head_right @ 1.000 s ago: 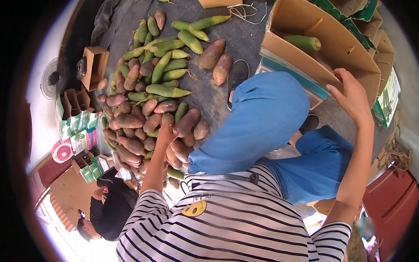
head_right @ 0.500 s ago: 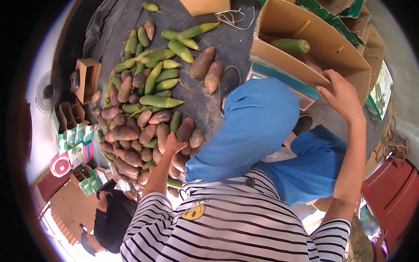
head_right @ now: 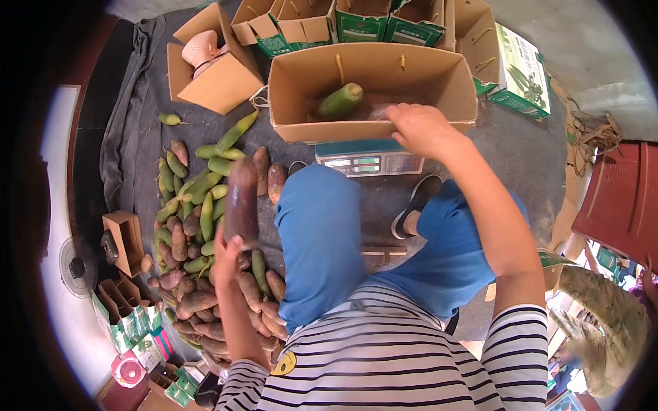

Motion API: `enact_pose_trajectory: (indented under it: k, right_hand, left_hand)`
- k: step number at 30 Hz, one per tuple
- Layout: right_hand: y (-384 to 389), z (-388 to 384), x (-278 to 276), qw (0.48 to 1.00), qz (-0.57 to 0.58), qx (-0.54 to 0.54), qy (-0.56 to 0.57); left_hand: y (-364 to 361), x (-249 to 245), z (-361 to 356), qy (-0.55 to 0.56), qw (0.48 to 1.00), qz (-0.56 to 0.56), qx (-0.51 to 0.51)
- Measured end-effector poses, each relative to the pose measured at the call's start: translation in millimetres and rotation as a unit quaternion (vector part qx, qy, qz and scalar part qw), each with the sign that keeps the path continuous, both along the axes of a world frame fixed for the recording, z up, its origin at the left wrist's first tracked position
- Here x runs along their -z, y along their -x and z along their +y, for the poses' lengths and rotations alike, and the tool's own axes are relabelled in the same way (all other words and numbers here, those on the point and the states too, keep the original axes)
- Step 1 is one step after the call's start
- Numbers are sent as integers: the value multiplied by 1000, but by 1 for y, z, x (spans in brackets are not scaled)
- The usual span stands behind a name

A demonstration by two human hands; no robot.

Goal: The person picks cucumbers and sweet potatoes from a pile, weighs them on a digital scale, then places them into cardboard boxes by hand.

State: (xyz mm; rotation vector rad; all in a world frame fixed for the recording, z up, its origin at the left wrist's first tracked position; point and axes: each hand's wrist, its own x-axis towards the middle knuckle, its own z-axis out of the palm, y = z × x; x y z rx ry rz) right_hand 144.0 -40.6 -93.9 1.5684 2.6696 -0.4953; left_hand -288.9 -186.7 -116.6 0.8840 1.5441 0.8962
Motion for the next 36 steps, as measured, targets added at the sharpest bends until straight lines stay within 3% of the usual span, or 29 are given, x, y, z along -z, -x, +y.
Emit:
enact_pose_trajectory:
  k: [4,7,9,11,13,14,17,19,22,25,27,29,32,36]
  right_hand:
    - [-1,-1,5,1000,-4,2,-9]
    - [0,-1,4,1000,-8,2,-3]
    - [4,-1,0,1000,-12,16,9]
    - [4,-2,3,998,-62,1,5]
    - [10,-6,-4,1000,-12,9,-2]
    - [11,-7,-4,1000,-22,3,-5]
    - [11,-6,-5,999,-38,-9,-6]
    - [15,-7,-6,1000,-20,-18,6]
    - [19,-7,-6,1000,-16,-8,0]
    - [18,-3,-6,1000,-19,-8,9]
    - [20,-2,-9,1000,-25,-3,18]
    - [22,-1,-9,999,-31,-3,23]
    - [21,0,-10,999,-33,-1,20]
    - [25,1,-11,1000,-25,-10,15]
  left_hand:
    - [-75,-81,101,-181,972,46,144]
    - [-129,-93,159,-264,925,96,255]
    - [-162,-80,192,-254,894,135,344]
    - [-187,-48,204,-381,840,232,311]
    - [-186,-62,192,-362,842,275,289]
    - [-179,-55,184,-383,866,218,236]
    - [-130,-15,150,-348,907,194,139]
    - [-90,27,112,-312,897,300,83]
    - [-16,106,38,-144,896,407,103]
    - [49,150,-31,55,821,530,207]
    - [78,164,-50,168,706,626,285]
    - [112,181,-53,243,639,653,325]
    - [159,212,-58,172,551,743,340]
    - [181,213,-31,204,472,748,421]
